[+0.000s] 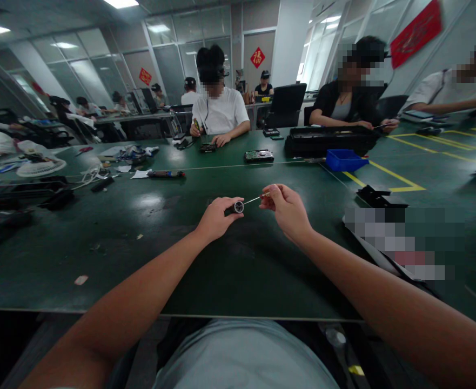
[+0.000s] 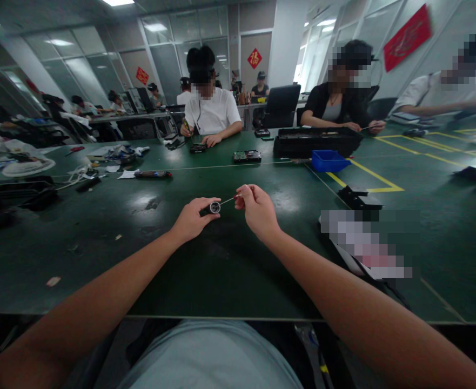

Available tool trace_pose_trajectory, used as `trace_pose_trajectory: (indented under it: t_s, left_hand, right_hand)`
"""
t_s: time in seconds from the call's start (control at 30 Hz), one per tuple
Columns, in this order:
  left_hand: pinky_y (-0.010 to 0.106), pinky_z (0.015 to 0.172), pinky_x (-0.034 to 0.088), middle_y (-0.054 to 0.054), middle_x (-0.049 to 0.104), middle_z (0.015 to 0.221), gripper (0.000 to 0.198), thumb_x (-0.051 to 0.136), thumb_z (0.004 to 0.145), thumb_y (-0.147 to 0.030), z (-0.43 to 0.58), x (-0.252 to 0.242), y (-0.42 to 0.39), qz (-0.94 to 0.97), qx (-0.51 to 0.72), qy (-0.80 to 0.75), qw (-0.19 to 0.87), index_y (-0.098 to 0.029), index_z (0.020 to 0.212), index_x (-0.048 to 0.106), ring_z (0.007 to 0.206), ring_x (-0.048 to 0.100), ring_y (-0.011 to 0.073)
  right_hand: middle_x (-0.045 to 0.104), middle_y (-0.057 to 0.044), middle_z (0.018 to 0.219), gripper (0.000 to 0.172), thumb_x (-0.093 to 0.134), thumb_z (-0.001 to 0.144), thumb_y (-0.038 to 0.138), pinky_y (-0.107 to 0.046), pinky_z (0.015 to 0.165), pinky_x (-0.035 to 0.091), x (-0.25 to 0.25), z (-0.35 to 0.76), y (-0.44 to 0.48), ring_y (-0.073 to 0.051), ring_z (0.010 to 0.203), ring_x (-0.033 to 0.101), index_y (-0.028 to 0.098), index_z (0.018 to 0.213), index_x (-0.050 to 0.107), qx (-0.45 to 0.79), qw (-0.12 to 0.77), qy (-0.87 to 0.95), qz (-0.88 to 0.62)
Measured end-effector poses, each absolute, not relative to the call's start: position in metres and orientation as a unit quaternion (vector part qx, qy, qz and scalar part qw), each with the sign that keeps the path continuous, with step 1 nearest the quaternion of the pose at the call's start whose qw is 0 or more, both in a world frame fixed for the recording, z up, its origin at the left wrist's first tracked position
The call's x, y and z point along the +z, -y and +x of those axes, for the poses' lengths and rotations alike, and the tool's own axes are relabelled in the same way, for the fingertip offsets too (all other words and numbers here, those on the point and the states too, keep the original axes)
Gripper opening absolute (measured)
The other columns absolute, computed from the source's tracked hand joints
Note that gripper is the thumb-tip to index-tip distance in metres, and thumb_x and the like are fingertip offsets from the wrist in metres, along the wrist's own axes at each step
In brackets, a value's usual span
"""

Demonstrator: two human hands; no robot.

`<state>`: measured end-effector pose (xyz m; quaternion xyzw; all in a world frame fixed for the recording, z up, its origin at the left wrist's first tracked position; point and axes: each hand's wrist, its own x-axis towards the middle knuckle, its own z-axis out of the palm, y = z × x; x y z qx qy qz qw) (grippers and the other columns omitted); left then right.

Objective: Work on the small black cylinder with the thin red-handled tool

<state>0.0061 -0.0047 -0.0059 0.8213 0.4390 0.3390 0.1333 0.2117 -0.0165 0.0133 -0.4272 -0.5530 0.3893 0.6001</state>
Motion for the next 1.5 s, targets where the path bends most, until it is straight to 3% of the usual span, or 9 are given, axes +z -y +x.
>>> trace_pose_trajectory:
  t_s: [0.2, 0.37, 0.6, 0.73, 0.83, 0.97, 1.2, 1.37, 1.5]
  left_hand:
    - [0.04, 0.101, 0.042, 0.004, 0.068, 0.12, 0.038, 0.069, 0.086, -0.024, 0.004, -0.003, -0.001, 0.853, 0.307, -0.406, 0.115, -0.026, 0.124, 0.064, 0.113, 0.058, 0.0217]
    - [0.041, 0.097, 0.044, 0.005, 0.069, 0.114, 0.039, 0.07, 0.085, -0.028, 0.003, -0.005, -0.003, 0.842, 0.281, -0.444, 0.119, -0.025, 0.124, 0.065, 0.107, 0.058, 0.0235]
    - [0.037, 0.094, 0.046, 0.006, 0.067, 0.112, 0.029, 0.069, 0.085, -0.025, 0.005, -0.005, 0.0, 0.808, 0.328, -0.465, 0.151, -0.019, 0.113, 0.064, 0.103, 0.06, 0.0219]
    - [0.037, 0.098, 0.045, 0.008, 0.064, 0.116, 0.033, 0.061, 0.09, -0.024, 0.007, -0.001, 0.003, 0.779, 0.352, -0.483, 0.188, -0.018, 0.122, 0.056, 0.107, 0.06, 0.0218]
    - [0.037, 0.091, 0.048, 0.008, 0.063, 0.114, 0.033, 0.055, 0.093, -0.029, 0.01, 0.006, 0.01, 0.772, 0.343, -0.491, 0.213, -0.019, 0.124, 0.052, 0.101, 0.06, 0.0213]
    - [0.035, 0.079, 0.049, 0.005, 0.064, 0.099, 0.03, 0.056, 0.093, -0.042, 0.02, 0.013, 0.023, 0.812, 0.282, -0.46, 0.222, -0.019, 0.112, 0.057, 0.085, 0.06, 0.0201]
    - [0.037, 0.095, 0.046, 0.01, 0.063, 0.116, 0.031, 0.053, 0.096, -0.032, 0.04, 0.007, 0.042, 0.921, 0.137, -0.334, 0.144, -0.018, 0.123, 0.058, 0.109, 0.059, 0.0238]
    - [0.038, 0.083, 0.05, 0.01, 0.064, 0.114, 0.043, 0.049, 0.095, -0.051, 0.044, 0.002, 0.045, 0.949, 0.059, -0.304, 0.062, -0.023, 0.124, 0.063, 0.103, 0.062, 0.0273]
    - [0.035, 0.08, 0.05, 0.009, 0.065, 0.111, 0.031, 0.05, 0.096, -0.043, 0.047, 0.0, 0.043, 0.951, 0.048, -0.3, 0.055, -0.023, 0.114, 0.066, 0.103, 0.063, 0.0254]
  right_hand:
    - [0.055, -0.001, 0.068, 0.027, 0.054, 0.091, 0.049, -0.034, 0.059, 0.057, 0.001, 0.225, -0.005, -0.014, 0.056, 0.053, 0.023, 0.081, 0.055, 0.49, 0.583, 0.478, -0.438]
    - [0.058, -0.001, 0.072, 0.031, 0.054, 0.09, 0.052, -0.031, 0.058, 0.054, 0.002, 0.223, -0.003, -0.014, 0.06, 0.056, 0.022, 0.083, 0.056, 0.404, 0.576, 0.519, -0.486]
    - [0.061, -0.001, 0.078, 0.023, 0.052, 0.093, 0.044, -0.03, 0.062, 0.05, 0.01, 0.217, 0.011, -0.014, 0.066, 0.057, 0.022, 0.091, 0.057, 0.34, 0.614, 0.534, -0.472]
    - [0.061, 0.0, 0.081, 0.019, 0.053, 0.092, 0.042, -0.029, 0.064, 0.05, 0.013, 0.219, 0.011, -0.014, 0.068, 0.057, 0.023, 0.094, 0.055, 0.332, 0.638, 0.522, -0.459]
    - [0.061, -0.001, 0.083, 0.019, 0.05, 0.093, 0.043, -0.029, 0.065, 0.051, 0.015, 0.219, 0.013, -0.014, 0.07, 0.058, 0.024, 0.094, 0.054, 0.317, 0.634, 0.534, -0.46]
    - [0.062, -0.001, 0.082, 0.02, 0.05, 0.093, 0.043, -0.03, 0.066, 0.051, 0.018, 0.218, 0.018, -0.015, 0.071, 0.059, 0.024, 0.096, 0.055, 0.3, 0.627, 0.554, -0.459]
    - [0.062, -0.001, 0.08, 0.019, 0.051, 0.093, 0.041, -0.031, 0.066, 0.05, 0.019, 0.217, 0.02, -0.015, 0.072, 0.059, 0.023, 0.094, 0.056, 0.306, 0.623, 0.562, -0.449]
    - [0.062, -0.001, 0.081, 0.019, 0.051, 0.093, 0.041, -0.031, 0.066, 0.05, 0.018, 0.218, 0.02, -0.015, 0.073, 0.059, 0.023, 0.095, 0.057, 0.311, 0.617, 0.573, -0.441]
    - [0.063, -0.001, 0.082, 0.022, 0.052, 0.093, 0.044, -0.031, 0.067, 0.05, 0.018, 0.218, 0.02, -0.015, 0.073, 0.06, 0.023, 0.096, 0.057, 0.312, 0.61, 0.58, -0.44]
